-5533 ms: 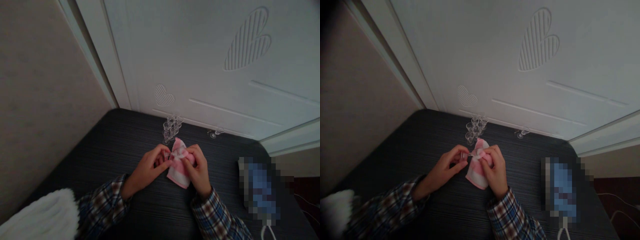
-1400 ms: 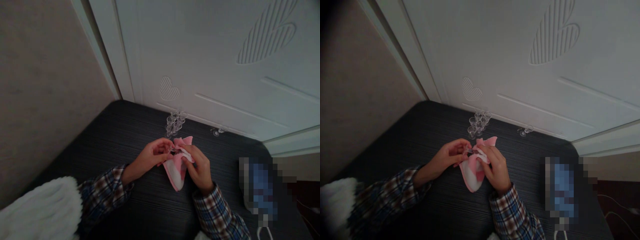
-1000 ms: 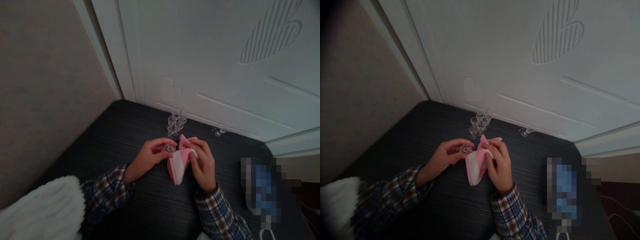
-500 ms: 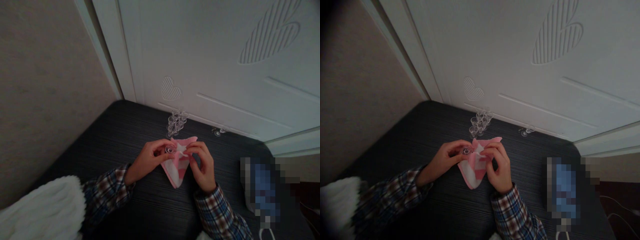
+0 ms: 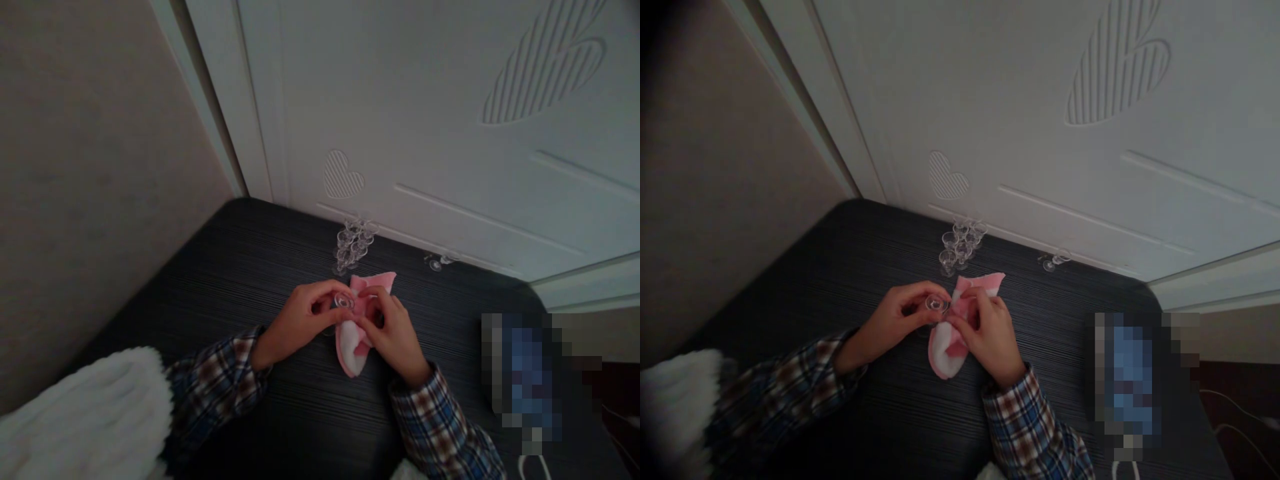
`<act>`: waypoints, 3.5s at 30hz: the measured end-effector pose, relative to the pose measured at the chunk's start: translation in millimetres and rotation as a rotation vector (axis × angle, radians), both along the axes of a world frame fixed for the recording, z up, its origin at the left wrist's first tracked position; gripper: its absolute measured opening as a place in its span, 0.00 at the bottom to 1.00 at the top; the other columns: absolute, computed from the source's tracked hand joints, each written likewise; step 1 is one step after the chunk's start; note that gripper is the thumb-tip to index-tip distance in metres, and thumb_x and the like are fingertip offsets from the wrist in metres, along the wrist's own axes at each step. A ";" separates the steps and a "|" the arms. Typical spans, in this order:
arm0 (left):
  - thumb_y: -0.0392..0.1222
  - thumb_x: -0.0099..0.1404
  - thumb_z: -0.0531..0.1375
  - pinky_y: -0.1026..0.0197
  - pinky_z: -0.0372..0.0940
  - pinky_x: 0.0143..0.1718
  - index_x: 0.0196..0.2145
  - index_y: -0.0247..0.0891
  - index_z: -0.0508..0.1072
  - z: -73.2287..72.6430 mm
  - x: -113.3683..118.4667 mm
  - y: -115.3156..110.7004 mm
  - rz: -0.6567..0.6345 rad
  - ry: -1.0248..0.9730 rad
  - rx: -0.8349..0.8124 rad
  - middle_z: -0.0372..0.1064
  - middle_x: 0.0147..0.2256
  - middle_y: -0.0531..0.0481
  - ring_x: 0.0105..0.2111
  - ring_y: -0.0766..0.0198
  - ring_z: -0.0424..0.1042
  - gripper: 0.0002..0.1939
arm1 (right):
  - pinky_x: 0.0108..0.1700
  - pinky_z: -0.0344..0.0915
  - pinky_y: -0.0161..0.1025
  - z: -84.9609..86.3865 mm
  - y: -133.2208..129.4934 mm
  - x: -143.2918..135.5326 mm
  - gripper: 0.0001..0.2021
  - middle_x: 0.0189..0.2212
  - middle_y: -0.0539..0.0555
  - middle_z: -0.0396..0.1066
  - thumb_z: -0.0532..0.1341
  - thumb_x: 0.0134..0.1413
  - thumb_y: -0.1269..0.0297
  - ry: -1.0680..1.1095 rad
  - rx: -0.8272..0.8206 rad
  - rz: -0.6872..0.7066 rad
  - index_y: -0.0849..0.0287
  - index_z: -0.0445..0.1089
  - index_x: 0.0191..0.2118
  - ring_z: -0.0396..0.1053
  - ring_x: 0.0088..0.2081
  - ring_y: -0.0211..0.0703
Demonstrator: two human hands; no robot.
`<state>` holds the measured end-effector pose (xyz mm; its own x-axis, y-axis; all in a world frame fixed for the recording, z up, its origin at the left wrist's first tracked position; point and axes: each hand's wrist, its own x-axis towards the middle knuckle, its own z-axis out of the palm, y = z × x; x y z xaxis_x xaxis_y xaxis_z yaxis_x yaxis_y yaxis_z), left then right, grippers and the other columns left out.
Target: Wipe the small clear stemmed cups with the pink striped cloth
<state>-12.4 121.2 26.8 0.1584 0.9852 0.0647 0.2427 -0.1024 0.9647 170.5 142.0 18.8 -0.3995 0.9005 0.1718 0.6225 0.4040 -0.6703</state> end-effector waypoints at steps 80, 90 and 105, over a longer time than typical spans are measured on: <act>0.34 0.56 0.58 0.66 0.64 0.35 0.30 0.39 0.64 -8.3 1.9 1.4 0.168 0.019 0.092 0.67 0.30 0.55 0.33 0.67 0.70 0.04 | 0.38 0.62 0.39 5.3 -12.2 -2.5 0.21 0.36 0.53 0.61 0.49 0.55 0.75 0.215 0.149 0.206 0.51 0.63 0.53 0.62 0.38 0.41; 0.36 0.53 0.60 0.62 0.62 0.36 0.26 0.40 0.55 -8.0 5.6 0.5 0.196 -0.028 0.122 0.66 0.28 0.55 0.32 0.66 0.68 0.12 | 0.35 0.62 0.38 5.3 -10.1 -0.8 0.21 0.35 0.53 0.60 0.48 0.55 0.75 0.210 0.170 0.147 0.50 0.66 0.50 0.62 0.36 0.40; 0.29 0.50 0.58 0.65 0.59 0.31 0.26 0.39 0.53 -8.3 6.7 0.5 0.193 -0.012 0.104 0.64 0.26 0.58 0.28 0.69 0.65 0.14 | 0.35 0.62 0.39 6.1 -11.6 -0.1 0.21 0.34 0.53 0.61 0.49 0.55 0.75 0.204 0.208 0.197 0.49 0.66 0.50 0.62 0.36 0.40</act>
<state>-5.7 121.7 18.5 -0.0343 0.9851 0.1688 0.2561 -0.1546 0.9542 170.4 130.4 25.0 -0.5007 0.7469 0.4376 0.3804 0.6439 -0.6638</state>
